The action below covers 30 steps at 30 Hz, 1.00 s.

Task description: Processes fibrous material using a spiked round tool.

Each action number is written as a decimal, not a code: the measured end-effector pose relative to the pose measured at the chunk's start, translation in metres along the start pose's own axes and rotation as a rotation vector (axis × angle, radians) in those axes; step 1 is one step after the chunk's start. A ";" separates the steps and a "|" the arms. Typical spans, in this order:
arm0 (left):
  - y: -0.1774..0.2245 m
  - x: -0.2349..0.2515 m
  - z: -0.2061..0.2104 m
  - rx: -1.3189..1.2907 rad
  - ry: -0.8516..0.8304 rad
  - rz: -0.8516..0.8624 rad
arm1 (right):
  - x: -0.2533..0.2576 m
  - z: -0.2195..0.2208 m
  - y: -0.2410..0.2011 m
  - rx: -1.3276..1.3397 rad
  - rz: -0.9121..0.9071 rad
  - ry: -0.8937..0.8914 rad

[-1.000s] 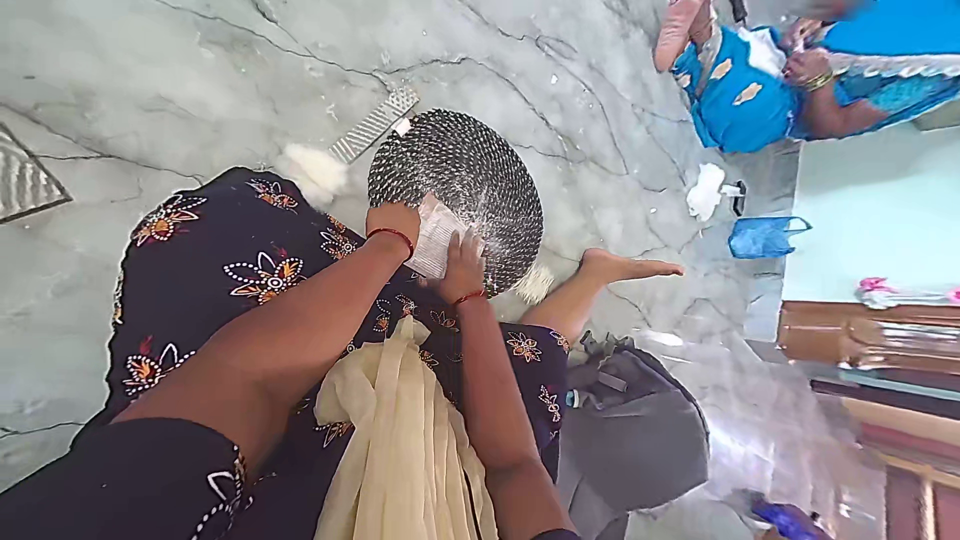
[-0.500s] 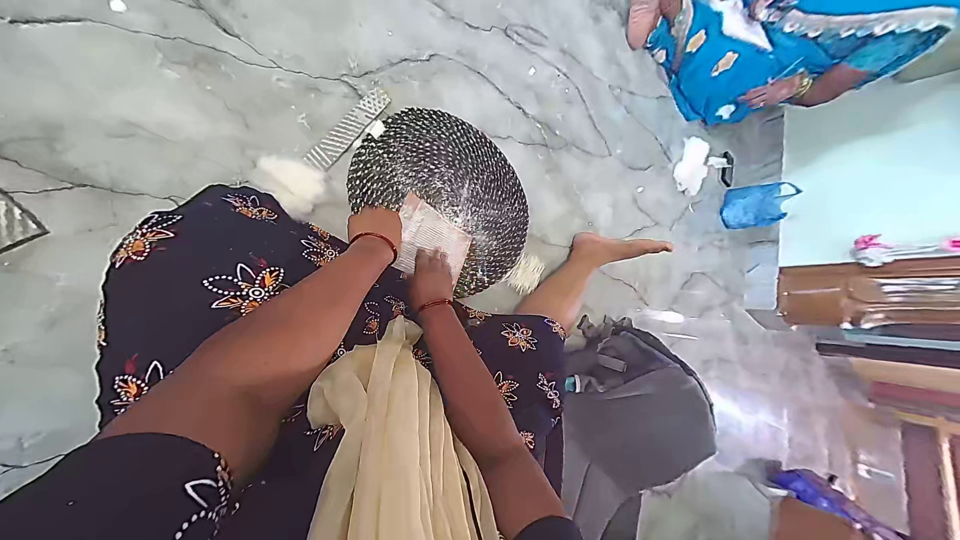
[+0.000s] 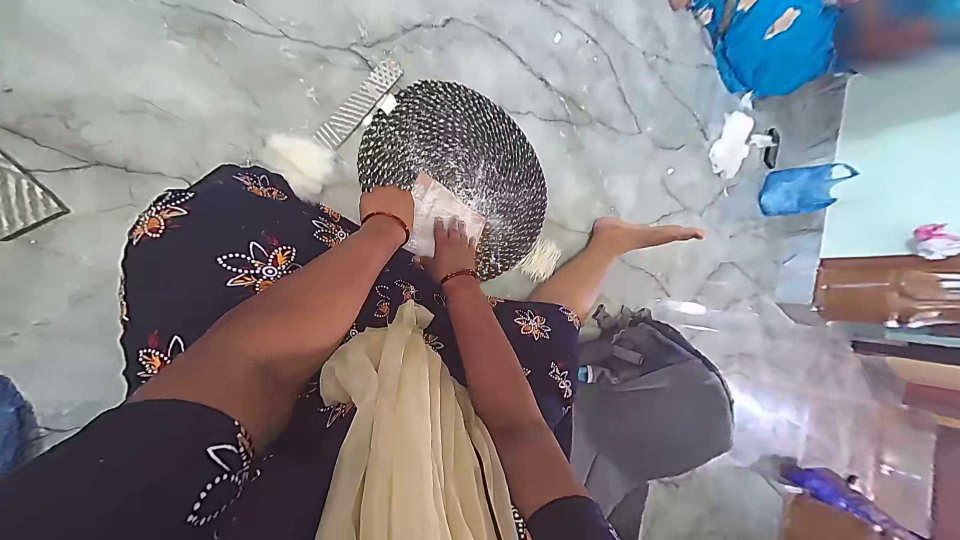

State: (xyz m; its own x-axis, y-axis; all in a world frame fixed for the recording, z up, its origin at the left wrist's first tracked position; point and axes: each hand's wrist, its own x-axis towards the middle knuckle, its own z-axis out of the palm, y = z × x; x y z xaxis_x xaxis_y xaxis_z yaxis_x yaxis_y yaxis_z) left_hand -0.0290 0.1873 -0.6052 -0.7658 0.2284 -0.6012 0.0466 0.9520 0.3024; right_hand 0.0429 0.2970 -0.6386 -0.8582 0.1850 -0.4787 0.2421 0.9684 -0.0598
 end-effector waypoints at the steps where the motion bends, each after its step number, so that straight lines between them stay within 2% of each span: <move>1: 0.000 -0.001 0.003 0.011 -0.001 0.000 | -0.005 0.003 0.001 0.001 0.006 0.018; 5: -0.002 -0.001 0.001 0.023 0.007 0.002 | -0.010 -0.006 0.005 0.021 0.027 0.069; 9: -0.003 -0.001 0.000 0.000 -0.001 0.005 | 0.004 -0.022 0.012 -0.040 -0.048 -0.081; 13: 0.002 0.001 -0.003 0.004 -0.024 -0.006 | 0.018 -0.014 0.009 -0.113 -0.092 -0.148; 16: 0.002 0.003 0.000 0.014 -0.021 -0.024 | 0.007 0.001 0.006 -0.066 -0.082 -0.079; 20: 0.001 0.001 0.003 0.020 -0.011 0.000 | -0.013 0.036 0.004 0.009 -0.075 0.130; 23: -0.002 -0.003 0.004 0.006 -0.009 0.002 | -0.019 0.024 0.002 0.049 -0.053 0.137; 27: -0.006 -0.004 0.003 -0.011 -0.014 -0.002 | -0.012 -0.024 0.011 -0.031 -0.044 -0.012; 30: -0.003 0.000 0.000 -0.009 -0.021 0.003 | 0.005 -0.027 0.019 -0.097 -0.046 -0.122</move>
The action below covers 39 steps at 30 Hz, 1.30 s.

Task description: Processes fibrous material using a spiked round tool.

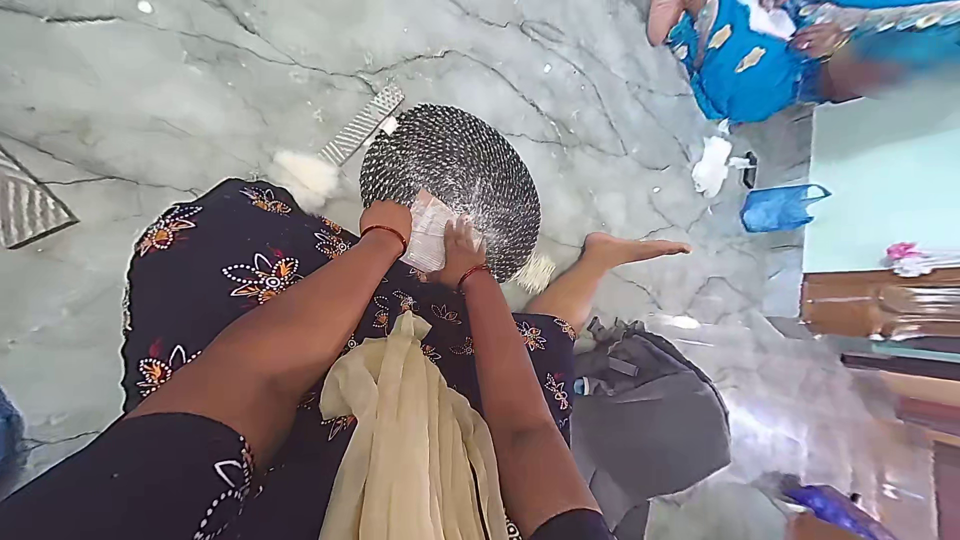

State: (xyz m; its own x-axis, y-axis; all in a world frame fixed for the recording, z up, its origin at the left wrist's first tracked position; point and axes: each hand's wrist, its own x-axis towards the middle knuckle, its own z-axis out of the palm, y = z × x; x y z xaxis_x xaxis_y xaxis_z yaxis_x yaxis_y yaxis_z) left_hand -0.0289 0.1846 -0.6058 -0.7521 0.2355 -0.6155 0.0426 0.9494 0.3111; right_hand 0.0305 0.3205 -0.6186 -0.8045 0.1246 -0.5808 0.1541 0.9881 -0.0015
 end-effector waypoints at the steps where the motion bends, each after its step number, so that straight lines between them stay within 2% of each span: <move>1: 0.001 0.001 -0.001 0.005 -0.002 0.001 | 0.005 0.005 0.000 -0.014 -0.001 -0.011; 5: 0.002 0.001 0.001 0.003 -0.019 -0.023 | 0.004 0.029 -0.008 0.037 0.027 0.020; 10: 0.006 -0.003 0.003 0.034 -0.008 -0.023 | -0.012 0.066 -0.019 0.075 0.074 0.219; 12: 0.004 -0.004 0.004 0.033 -0.005 -0.018 | -0.016 0.058 -0.025 0.067 0.095 0.197; 18: -0.001 -0.006 0.002 -0.007 0.012 0.009 | -0.008 0.003 -0.016 0.022 0.002 0.036; 23: 0.002 0.000 0.002 0.031 0.007 -0.016 | 0.008 0.030 -0.023 0.041 0.047 0.049; 28: 0.006 0.000 0.006 0.074 0.016 -0.034 | -0.007 0.061 -0.041 0.044 0.106 0.199; 35: 0.000 0.000 0.009 0.044 0.024 -0.021 | -0.012 0.021 -0.039 0.111 0.123 0.065; 39: 0.003 0.004 0.005 0.060 0.039 -0.019 | 0.002 0.030 -0.041 0.144 0.143 0.048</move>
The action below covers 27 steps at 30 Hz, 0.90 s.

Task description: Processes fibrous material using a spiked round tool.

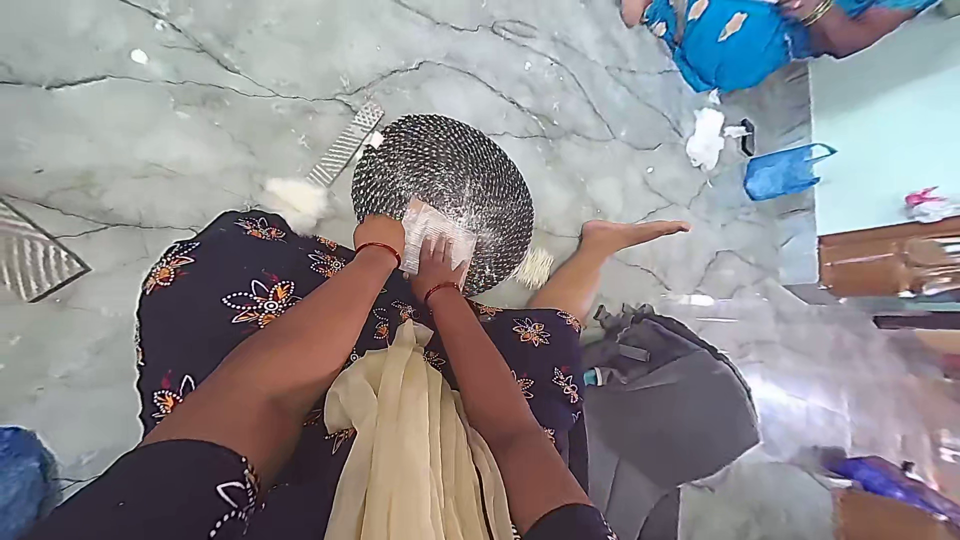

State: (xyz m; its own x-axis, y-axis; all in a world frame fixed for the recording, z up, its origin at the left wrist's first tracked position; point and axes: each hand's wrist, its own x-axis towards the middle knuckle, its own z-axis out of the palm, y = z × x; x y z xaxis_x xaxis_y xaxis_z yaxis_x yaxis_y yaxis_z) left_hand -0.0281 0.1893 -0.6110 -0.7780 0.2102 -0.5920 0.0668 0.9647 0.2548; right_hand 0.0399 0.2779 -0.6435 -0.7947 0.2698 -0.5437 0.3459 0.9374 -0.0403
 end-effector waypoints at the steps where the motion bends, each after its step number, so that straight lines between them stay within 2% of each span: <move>1: 0.000 0.000 0.000 -0.003 0.001 -0.001 | -0.002 0.006 -0.002 0.016 0.012 0.015; 5: 0.001 -0.002 0.004 0.022 -0.005 -0.017 | -0.010 0.028 -0.010 0.022 0.052 0.068; 9: -0.001 -0.007 0.008 0.054 0.003 -0.025 | -0.017 0.029 -0.016 0.054 0.066 0.046; 15: -0.007 -0.023 0.018 0.109 0.014 -0.023 | -0.036 0.040 -0.010 0.078 -0.016 0.026; 21: -0.014 -0.034 0.034 0.201 0.054 -0.011 | -0.053 0.022 0.013 0.076 -0.151 -0.009; 24: -0.014 -0.044 0.033 0.249 0.057 0.001 | -0.065 -0.001 0.038 0.286 -0.141 0.048; 27: -0.012 -0.064 0.025 0.282 0.092 0.023 | -0.075 -0.010 0.078 0.698 -0.043 0.262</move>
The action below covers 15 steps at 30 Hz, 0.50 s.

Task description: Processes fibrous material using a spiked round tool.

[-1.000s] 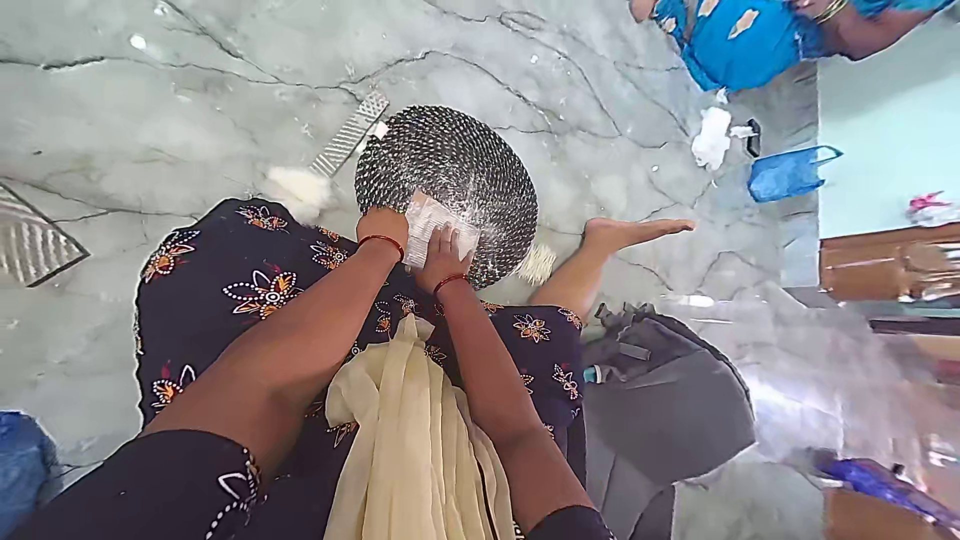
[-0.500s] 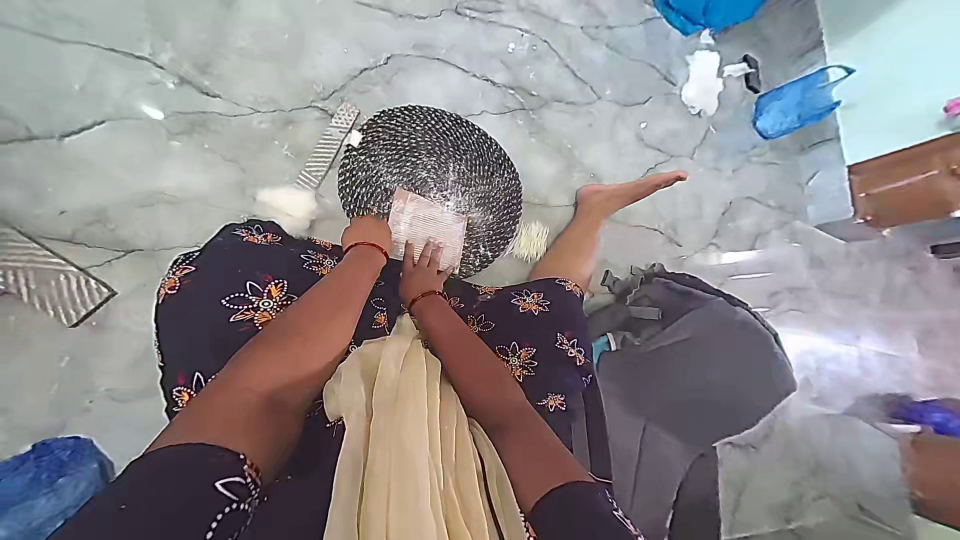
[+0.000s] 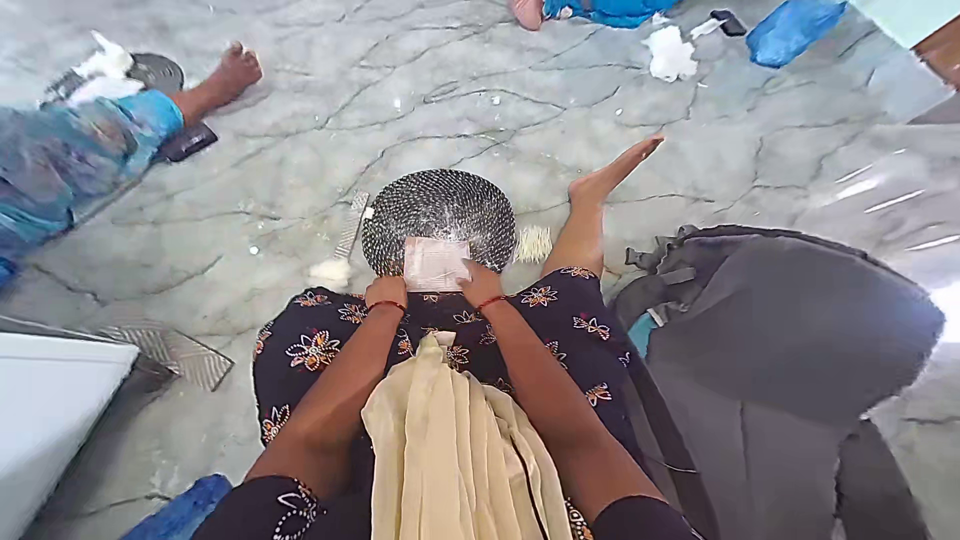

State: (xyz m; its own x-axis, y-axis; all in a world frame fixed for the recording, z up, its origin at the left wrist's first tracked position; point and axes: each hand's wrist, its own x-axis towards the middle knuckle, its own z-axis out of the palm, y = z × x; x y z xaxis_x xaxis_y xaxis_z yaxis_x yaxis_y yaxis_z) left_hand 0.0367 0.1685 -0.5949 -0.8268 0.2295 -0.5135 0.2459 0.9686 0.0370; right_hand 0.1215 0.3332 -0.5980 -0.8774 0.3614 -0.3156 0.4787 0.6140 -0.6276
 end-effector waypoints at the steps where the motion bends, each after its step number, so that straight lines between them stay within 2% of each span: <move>1: 0.002 -0.010 -0.009 -0.008 -0.009 0.010 | 0.001 -0.006 0.012 0.150 0.036 0.099; 4: 0.007 -0.037 -0.027 -0.087 0.004 0.069 | 0.005 -0.012 0.030 0.753 0.246 0.273; 6: 0.010 -0.049 -0.031 -0.146 0.008 0.108 | 0.007 -0.015 0.029 1.070 0.295 0.278; 7: 0.012 -0.053 -0.031 -0.168 0.009 0.128 | 0.007 -0.017 0.026 1.148 0.282 0.262; 11: 0.016 -0.061 -0.021 -0.221 0.024 0.157 | 0.000 -0.013 0.008 1.090 0.199 0.166; 15: 0.020 -0.063 -0.016 -0.213 0.017 0.153 | -0.009 -0.010 -0.004 0.992 0.162 0.147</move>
State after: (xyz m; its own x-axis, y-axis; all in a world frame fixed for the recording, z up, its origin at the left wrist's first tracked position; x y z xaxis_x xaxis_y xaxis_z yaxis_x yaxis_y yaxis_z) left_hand 0.0857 0.1750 -0.5483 -0.7971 0.3746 -0.4736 0.2581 0.9204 0.2937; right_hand 0.1276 0.3345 -0.5856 -0.7599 0.5119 -0.4006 0.2892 -0.2856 -0.9137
